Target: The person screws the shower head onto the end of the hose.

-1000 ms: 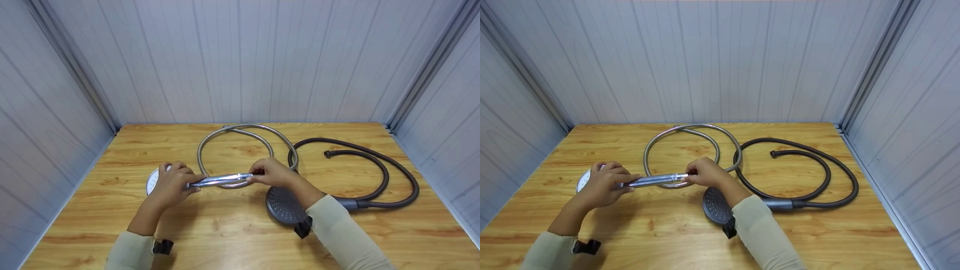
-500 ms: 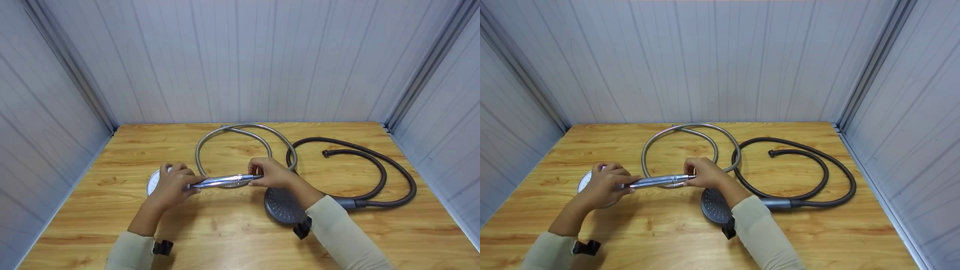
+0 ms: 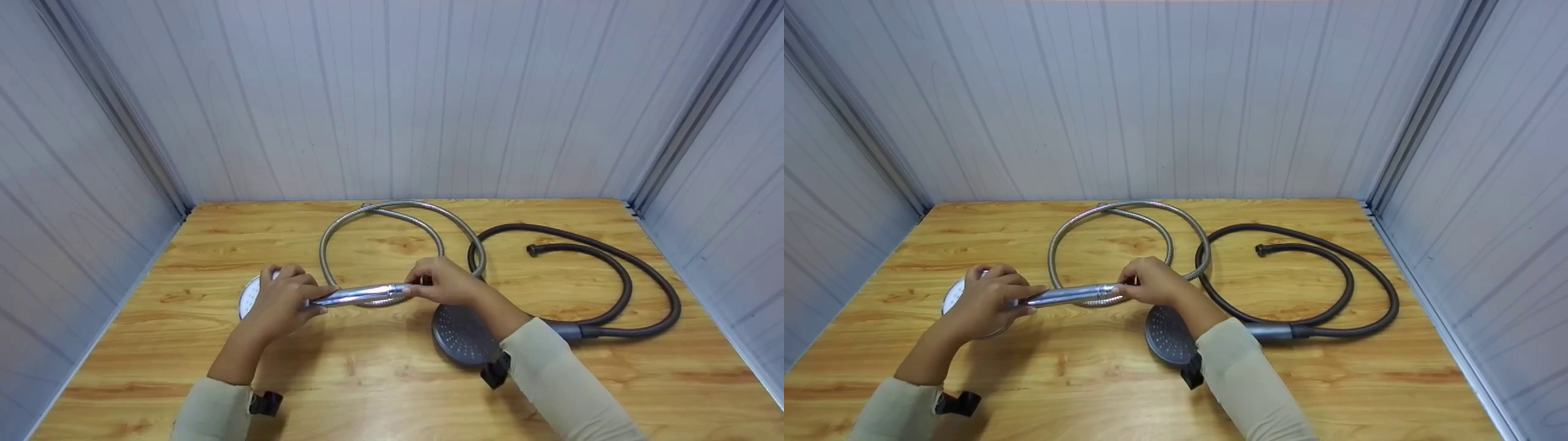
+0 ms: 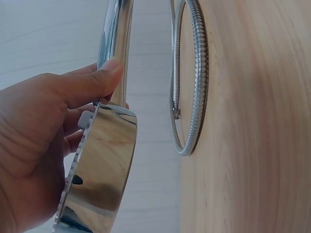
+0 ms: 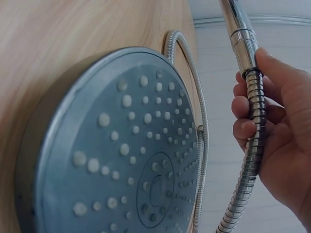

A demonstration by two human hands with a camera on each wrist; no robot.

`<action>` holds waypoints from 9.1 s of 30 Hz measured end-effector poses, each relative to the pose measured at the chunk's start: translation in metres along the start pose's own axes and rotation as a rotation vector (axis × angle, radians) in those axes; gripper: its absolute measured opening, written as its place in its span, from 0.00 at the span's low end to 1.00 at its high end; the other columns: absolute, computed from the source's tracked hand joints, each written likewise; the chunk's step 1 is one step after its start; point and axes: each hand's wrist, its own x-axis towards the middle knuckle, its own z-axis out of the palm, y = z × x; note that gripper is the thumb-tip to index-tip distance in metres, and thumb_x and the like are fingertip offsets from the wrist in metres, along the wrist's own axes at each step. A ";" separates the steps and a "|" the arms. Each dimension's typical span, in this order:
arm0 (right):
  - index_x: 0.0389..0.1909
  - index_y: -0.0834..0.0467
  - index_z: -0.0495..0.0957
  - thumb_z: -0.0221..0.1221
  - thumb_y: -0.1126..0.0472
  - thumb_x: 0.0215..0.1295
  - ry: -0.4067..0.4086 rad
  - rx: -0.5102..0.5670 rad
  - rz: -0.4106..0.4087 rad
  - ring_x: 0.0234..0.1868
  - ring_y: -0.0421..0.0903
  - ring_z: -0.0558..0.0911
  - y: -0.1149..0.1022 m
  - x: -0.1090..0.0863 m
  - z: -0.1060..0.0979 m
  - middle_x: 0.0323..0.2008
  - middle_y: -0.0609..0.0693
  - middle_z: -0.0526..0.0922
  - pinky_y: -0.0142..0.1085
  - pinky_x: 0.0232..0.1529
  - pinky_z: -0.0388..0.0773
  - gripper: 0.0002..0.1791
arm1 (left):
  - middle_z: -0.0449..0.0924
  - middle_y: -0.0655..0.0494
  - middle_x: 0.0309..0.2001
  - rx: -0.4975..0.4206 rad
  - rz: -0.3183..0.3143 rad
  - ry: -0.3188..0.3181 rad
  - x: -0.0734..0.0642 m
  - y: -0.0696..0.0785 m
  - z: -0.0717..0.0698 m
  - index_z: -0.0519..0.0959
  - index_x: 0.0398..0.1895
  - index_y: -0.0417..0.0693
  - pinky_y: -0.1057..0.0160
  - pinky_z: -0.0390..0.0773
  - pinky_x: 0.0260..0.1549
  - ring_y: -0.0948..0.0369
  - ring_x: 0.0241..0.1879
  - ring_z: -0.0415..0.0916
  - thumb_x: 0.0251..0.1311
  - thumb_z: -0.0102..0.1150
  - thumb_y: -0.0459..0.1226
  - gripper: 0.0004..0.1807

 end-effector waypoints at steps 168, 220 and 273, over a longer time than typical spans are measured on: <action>0.36 0.62 0.82 0.64 0.60 0.64 0.014 0.014 0.007 0.28 0.40 0.72 0.000 -0.006 0.001 0.29 0.46 0.79 0.31 0.29 0.69 0.09 | 0.83 0.63 0.30 0.066 0.102 0.115 0.004 0.002 0.000 0.88 0.45 0.62 0.36 0.59 0.50 0.57 0.39 0.70 0.44 0.76 0.41 0.20; 0.39 0.61 0.87 0.71 0.63 0.54 0.089 0.112 0.029 0.33 0.41 0.76 0.006 0.006 0.022 0.33 0.48 0.82 0.31 0.34 0.74 0.11 | 0.81 0.69 0.31 -0.304 -0.202 -0.094 -0.024 -0.043 0.018 0.88 0.44 0.58 0.41 0.47 0.55 0.62 0.39 0.66 0.48 0.75 0.40 0.17; 0.34 0.63 0.85 0.71 0.64 0.52 0.100 -0.042 0.110 0.35 0.46 0.77 -0.005 -0.003 0.035 0.32 0.53 0.81 0.38 0.37 0.74 0.09 | 0.83 0.48 0.40 -0.265 -0.270 -0.173 -0.010 -0.045 0.024 0.85 0.48 0.40 0.46 0.77 0.44 0.48 0.44 0.79 0.48 0.73 0.34 0.21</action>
